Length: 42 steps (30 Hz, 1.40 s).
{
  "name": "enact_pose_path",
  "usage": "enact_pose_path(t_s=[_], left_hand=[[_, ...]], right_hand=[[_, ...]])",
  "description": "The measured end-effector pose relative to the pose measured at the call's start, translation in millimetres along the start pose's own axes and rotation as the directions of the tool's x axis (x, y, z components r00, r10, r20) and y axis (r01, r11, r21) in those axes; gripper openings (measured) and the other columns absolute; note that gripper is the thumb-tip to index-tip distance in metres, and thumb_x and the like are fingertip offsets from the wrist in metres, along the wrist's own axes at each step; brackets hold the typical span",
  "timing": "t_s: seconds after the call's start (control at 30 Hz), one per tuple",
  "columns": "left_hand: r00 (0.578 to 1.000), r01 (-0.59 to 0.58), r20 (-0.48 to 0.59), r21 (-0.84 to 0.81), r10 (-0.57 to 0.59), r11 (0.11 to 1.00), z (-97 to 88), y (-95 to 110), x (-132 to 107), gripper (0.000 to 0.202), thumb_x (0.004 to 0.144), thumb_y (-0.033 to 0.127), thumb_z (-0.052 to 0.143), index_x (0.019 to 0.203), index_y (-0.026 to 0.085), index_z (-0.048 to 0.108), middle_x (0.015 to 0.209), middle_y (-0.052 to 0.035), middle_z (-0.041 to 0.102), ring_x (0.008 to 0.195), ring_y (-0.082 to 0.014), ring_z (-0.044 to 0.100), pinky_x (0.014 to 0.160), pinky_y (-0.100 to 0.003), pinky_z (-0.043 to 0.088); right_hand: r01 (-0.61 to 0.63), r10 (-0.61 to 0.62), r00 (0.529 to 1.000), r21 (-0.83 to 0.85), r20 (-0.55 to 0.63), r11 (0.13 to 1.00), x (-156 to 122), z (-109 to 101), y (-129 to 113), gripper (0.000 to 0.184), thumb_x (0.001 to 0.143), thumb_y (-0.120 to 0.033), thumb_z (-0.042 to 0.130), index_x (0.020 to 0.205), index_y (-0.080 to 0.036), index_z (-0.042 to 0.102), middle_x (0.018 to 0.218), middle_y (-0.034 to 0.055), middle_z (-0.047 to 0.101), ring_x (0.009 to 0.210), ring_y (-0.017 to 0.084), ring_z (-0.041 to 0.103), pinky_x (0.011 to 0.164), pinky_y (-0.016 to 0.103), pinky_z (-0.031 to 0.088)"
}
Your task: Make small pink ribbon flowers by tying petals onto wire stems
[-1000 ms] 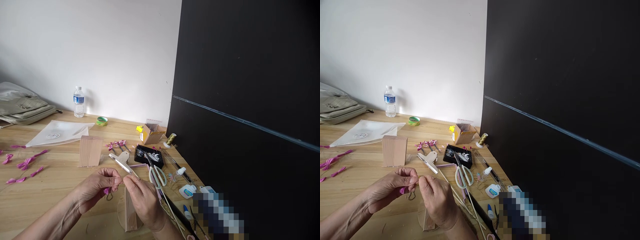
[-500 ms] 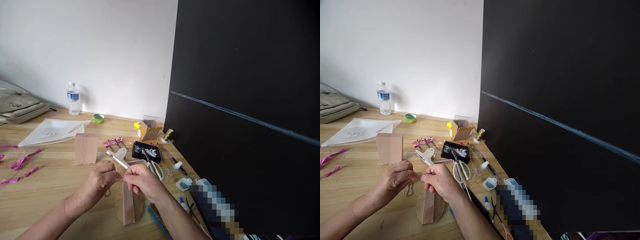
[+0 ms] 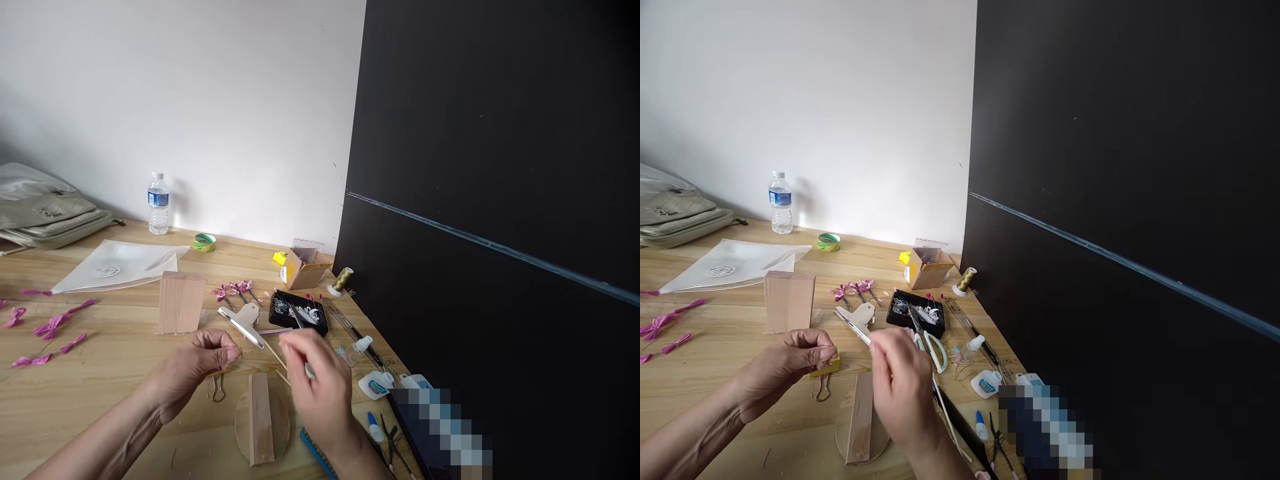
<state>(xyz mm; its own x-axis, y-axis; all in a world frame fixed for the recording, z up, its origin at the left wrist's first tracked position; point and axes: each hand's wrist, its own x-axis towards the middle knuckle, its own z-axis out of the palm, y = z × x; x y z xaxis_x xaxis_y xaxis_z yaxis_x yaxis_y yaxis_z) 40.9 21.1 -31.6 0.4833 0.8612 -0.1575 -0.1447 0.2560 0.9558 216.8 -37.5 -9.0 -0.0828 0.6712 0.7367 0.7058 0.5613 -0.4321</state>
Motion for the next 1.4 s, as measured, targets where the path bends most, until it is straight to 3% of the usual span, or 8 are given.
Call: enact_pose_path(t_s=[0.13,0.37,0.53,0.73,0.83,1.0,1.17,1.4], left_hand=[[0.994,0.100,0.051,-0.163,-0.093,0.982,2.2,0,-1,0.021,0.053,0.027,0.078,0.050,0.015,0.060,0.050,0.0033,0.052,0.055,-0.0105,0.039,0.057,-0.023,0.031],[0.991,0.108,0.086,-0.088,-0.101,0.990,3.2,-3,-1,0.024,0.055,0.028,0.076,0.049,0.015,0.057,0.049,0.0037,0.048,0.054,-0.0105,0.036,0.054,-0.022,0.028],[0.962,-0.274,0.105,0.334,0.254,0.902,3.9,-8,1,0.023,0.073,0.027,0.058,0.054,0.017,0.055,0.053,0.0034,0.043,0.053,-0.0122,0.037,0.053,-0.025,0.029],[0.636,-0.694,0.348,0.648,0.688,0.314,0.4,-18,5,0.029,0.080,0.008,0.045,0.061,0.019,0.063,0.054,0.0016,0.046,0.055,-0.0142,0.038,0.057,-0.029,0.030],[0.792,-0.561,0.201,0.613,0.577,0.556,-1.6,-21,8,0.024,0.078,0.016,0.050,0.057,0.018,0.060,0.056,0.0009,0.048,0.054,-0.0142,0.043,0.054,-0.027,0.031],[0.956,-0.288,0.055,0.378,0.289,0.880,-0.7,-17,7,0.024,0.074,0.030,0.056,0.053,0.018,0.055,0.051,0.0038,0.045,0.049,-0.0115,0.038,0.049,-0.023,0.031],[0.999,0.021,0.037,0.012,-0.022,1.000,3.3,-13,1,0.025,0.058,0.032,0.072,0.049,0.016,0.056,0.049,0.0043,0.046,0.052,-0.0105,0.032,0.051,-0.023,0.025],[0.994,-0.093,0.083,0.189,0.078,0.978,4.2,-13,2,0.024,0.067,0.033,0.066,0.052,0.017,0.055,0.051,0.0040,0.044,0.050,-0.0114,0.037,0.050,-0.024,0.029]], right_hand=[[0.443,-0.428,0.896,-0.175,0.115,0.880,-6,2,-9,0.024,0.087,-0.005,0.044,0.106,-0.012,0.058,0.095,0.0110,0.068,0.073,0.015,0.064,0.064,0.024,0.049],[0.370,-0.316,0.920,-0.248,0.233,0.895,-5,16,0,0.035,0.095,-0.012,0.030,0.081,-0.013,0.062,0.071,0.0073,0.064,0.064,0.015,0.061,0.059,0.025,0.047],[-0.132,0.140,0.953,-0.047,0.268,0.990,-8,24,3,0.022,0.084,-0.008,0.041,0.067,-0.017,0.052,0.062,0.0007,0.052,0.058,0.013,0.051,0.054,0.024,0.040],[-0.791,0.544,0.566,0.223,0.619,0.570,1,27,11,0.012,0.076,-0.015,0.044,0.065,-0.019,0.045,0.054,-0.0065,0.041,0.037,0.006,0.034,0.036,0.019,0.035],[-0.759,0.540,0.609,0.230,0.580,0.609,2,19,12,0.013,0.080,-0.019,0.043,0.068,-0.019,0.047,0.056,-0.0053,0.046,0.037,0.006,0.037,0.037,0.020,0.035],[-0.039,0.046,0.987,-0.050,0.151,0.998,-6,5,1,0.014,0.087,-0.015,0.043,0.091,-0.018,0.057,0.087,0.0070,0.063,0.078,0.018,0.061,0.062,0.026,0.047],[0.352,-0.297,0.927,-0.257,0.228,0.900,-15,15,2,0.022,0.092,-0.010,0.038,0.100,-0.013,0.058,0.089,0.0094,0.067,0.067,0.014,0.062,0.060,0.024,0.046],[0.077,-0.038,0.966,-0.146,0.256,0.986,-15,21,5,0.028,0.088,-0.012,0.038,0.066,-0.018,0.054,0.060,0.0007,0.054,0.056,0.013,0.050,0.052,0.025,0.035]])
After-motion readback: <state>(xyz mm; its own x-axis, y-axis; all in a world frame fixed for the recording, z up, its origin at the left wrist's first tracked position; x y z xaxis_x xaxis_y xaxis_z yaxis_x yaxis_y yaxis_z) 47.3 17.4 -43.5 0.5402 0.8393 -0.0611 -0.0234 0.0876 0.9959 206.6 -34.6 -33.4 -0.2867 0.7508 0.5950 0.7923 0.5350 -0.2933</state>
